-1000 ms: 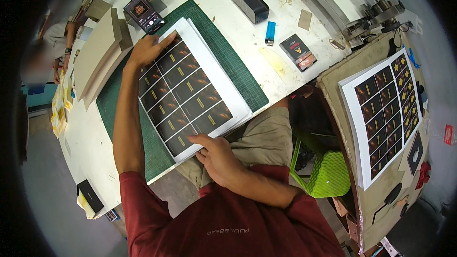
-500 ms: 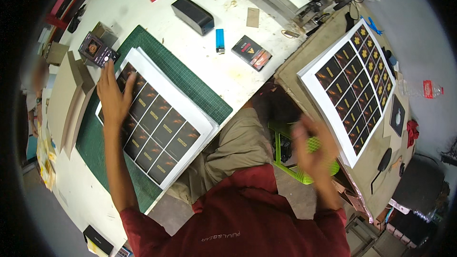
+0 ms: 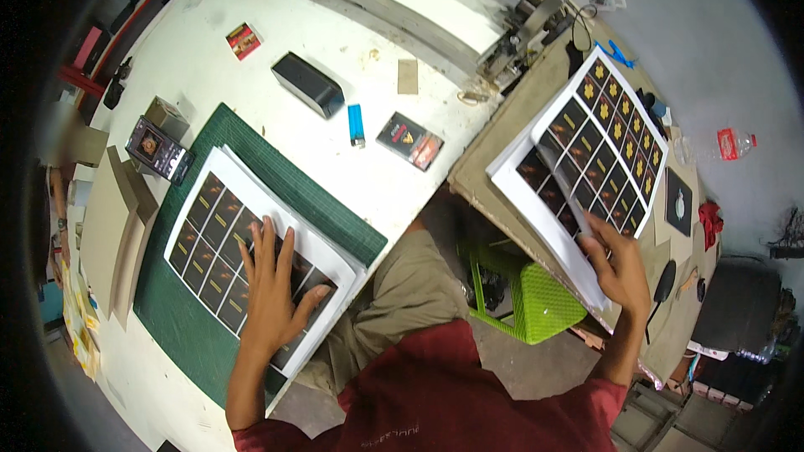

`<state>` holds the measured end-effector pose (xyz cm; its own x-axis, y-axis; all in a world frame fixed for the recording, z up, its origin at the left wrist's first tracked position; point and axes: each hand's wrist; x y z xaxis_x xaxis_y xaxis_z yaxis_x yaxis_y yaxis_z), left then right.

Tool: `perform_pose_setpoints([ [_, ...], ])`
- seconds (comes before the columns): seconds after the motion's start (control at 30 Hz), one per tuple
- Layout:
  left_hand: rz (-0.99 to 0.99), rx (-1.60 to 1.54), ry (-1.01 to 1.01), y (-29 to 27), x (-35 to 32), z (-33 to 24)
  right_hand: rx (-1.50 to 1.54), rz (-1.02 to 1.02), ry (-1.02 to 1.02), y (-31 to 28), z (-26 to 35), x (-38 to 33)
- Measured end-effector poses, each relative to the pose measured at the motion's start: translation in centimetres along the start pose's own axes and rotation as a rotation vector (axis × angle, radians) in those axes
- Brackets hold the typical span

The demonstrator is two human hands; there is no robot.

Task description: The person repeatedly assembles small cardboard boxes by placing a printed sheet onto a flat cardboard piece, folding the sides, and pressing the flaps to form a box. The process is repeated multiple times with new sheets and cardboard pieces.

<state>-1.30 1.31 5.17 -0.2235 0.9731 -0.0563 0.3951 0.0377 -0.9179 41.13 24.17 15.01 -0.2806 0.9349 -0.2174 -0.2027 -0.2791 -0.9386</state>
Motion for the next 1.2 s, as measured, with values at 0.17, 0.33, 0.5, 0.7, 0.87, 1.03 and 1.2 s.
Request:
perform_pose_setpoints([
  [0.17, -0.052, -0.094, -0.047, -1.8, 0.3, 0.5, 0.242, -1.038, 0.041, -3.3, -5.3, 0.8],
  [0.33, -0.133, -0.176, -0.057, -4.1, 1.5, 1.4, 0.520, -1.438, -0.165, -11.9, -1.6, 4.8],
  [0.5, -0.212, -0.224, -0.012, -5.7, 5.0, 1.2, -0.274, -1.952, -0.316, -18.7, 4.1, 15.5],
  [0.7, -0.258, -0.269, 0.068, -7.0, 11.5, 0.6, -0.306, -1.593, -0.884, -19.1, 17.9, 37.9],
  [0.87, -0.285, -0.369, 0.206, -6.7, 21.1, -0.2, -0.663, -1.034, -0.736, -17.1, 18.8, 49.3],
  [1.03, -0.362, -0.459, 0.257, -4.7, 31.4, -1.5, -0.910, -0.482, -0.831, -11.6, 19.6, 53.1],
  [1.2, -0.271, -1.182, -0.142, -4.6, 41.8, -4.1, -0.130, -0.126, -0.882, -8.1, 22.8, 48.7],
])
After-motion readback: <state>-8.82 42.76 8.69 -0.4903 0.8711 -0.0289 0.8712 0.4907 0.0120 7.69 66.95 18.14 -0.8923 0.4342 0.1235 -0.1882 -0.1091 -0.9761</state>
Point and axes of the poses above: each hand's wrist, its own x-axis towards the middle knuckle, its own y-axis out of the palm, z = x × y, and after that the axes turned 4 degrees about -z, right-handed
